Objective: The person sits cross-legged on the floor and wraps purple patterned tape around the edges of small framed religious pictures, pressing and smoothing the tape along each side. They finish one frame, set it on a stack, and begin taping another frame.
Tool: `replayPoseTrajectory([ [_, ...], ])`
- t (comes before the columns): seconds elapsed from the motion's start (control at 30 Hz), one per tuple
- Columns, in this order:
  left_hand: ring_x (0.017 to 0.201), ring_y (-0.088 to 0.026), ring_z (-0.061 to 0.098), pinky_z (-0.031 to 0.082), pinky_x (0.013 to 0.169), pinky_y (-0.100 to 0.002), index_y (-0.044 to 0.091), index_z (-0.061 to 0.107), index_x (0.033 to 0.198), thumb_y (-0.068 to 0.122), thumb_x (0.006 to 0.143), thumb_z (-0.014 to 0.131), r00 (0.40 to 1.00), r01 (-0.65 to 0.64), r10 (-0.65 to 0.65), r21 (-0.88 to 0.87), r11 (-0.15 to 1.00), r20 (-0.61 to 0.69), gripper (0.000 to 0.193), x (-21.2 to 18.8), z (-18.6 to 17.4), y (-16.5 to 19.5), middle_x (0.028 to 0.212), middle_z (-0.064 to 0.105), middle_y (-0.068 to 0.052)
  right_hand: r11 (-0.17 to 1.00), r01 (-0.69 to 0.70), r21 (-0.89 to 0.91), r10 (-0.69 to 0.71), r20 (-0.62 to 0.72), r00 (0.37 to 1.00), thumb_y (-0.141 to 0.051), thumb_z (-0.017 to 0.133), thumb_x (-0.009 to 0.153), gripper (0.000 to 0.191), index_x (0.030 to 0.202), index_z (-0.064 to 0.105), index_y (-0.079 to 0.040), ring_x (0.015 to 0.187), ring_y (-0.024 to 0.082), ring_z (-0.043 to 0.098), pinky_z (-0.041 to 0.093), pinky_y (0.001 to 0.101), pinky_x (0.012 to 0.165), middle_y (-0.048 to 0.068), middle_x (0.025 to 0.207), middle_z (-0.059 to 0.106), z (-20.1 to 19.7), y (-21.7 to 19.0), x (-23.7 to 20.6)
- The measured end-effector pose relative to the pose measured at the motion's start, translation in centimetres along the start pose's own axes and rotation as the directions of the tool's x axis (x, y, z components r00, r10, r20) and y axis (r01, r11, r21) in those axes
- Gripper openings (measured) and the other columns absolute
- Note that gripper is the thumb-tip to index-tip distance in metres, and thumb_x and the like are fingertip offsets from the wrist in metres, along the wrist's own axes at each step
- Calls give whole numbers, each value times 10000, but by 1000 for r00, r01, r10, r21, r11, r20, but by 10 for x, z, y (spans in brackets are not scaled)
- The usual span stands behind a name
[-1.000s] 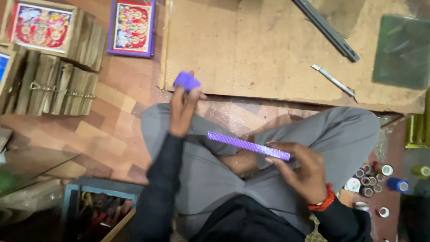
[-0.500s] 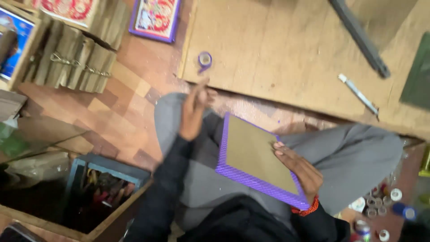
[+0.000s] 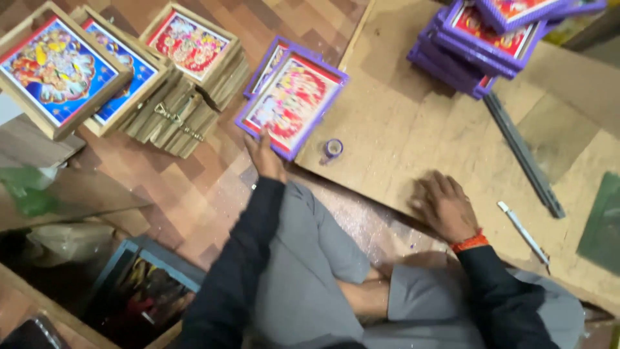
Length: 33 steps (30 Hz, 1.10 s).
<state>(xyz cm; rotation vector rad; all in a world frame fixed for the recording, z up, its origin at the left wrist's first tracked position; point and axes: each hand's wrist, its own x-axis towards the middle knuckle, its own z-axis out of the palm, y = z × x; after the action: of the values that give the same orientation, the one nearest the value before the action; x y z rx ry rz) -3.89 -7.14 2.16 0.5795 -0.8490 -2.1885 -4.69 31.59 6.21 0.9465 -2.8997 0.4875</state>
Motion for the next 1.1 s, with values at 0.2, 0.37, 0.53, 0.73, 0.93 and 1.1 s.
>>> replayPoseTrajectory([
  [0.2,1161,-277,607,552,928,-454,49,323,1492,46,945,625,997,-28,37,148,989,-61,624,104,24,-15,1382,537,-152,1000,21,-12,-20,58,998,-162,702,792,471,1256,648,-99,1296,418,531,478,466,1041,225,1419,556,5,57,-24],
  [0.37,1085,-273,650,562,889,-462,55,453,1396,-7,831,708,996,-16,50,416,909,-72,622,115,31,-30,1303,597,-151,995,-96,2,96,46,994,-24,654,772,389,1148,703,-110,1251,389,601,525,428,1017,181,1421,607,3,101,-37],
  [0.53,1335,-455,448,342,1136,-577,31,567,1362,71,728,818,765,-502,540,851,158,351,683,112,32,-3,1373,545,-249,988,-101,-120,102,0,995,37,635,732,467,1172,706,-102,1262,385,639,534,429,1066,175,1414,642,-2,129,-43],
  [0.73,1265,-430,491,375,1085,-576,39,545,1429,102,843,689,799,-294,331,806,-513,502,607,177,33,53,1345,546,-232,986,-149,-82,146,-32,989,-68,697,809,313,1122,707,-78,1156,417,654,545,453,975,217,1368,641,2,132,-44],
  [0.93,1206,-375,555,502,943,-499,67,687,1201,26,908,686,703,-555,12,559,-617,711,296,174,43,54,1276,580,-180,977,-189,-104,179,-91,980,-133,697,815,345,1157,709,-90,1182,409,615,515,453,1010,164,1376,640,5,141,-61],
  [1.1,1139,-394,577,486,926,-488,35,656,1280,42,896,723,204,-815,264,313,-488,943,390,119,102,69,1251,591,-202,965,-261,-38,259,-52,965,-134,706,764,380,1144,719,-124,1181,411,606,507,454,1016,151,1371,640,-3,146,-63],
])
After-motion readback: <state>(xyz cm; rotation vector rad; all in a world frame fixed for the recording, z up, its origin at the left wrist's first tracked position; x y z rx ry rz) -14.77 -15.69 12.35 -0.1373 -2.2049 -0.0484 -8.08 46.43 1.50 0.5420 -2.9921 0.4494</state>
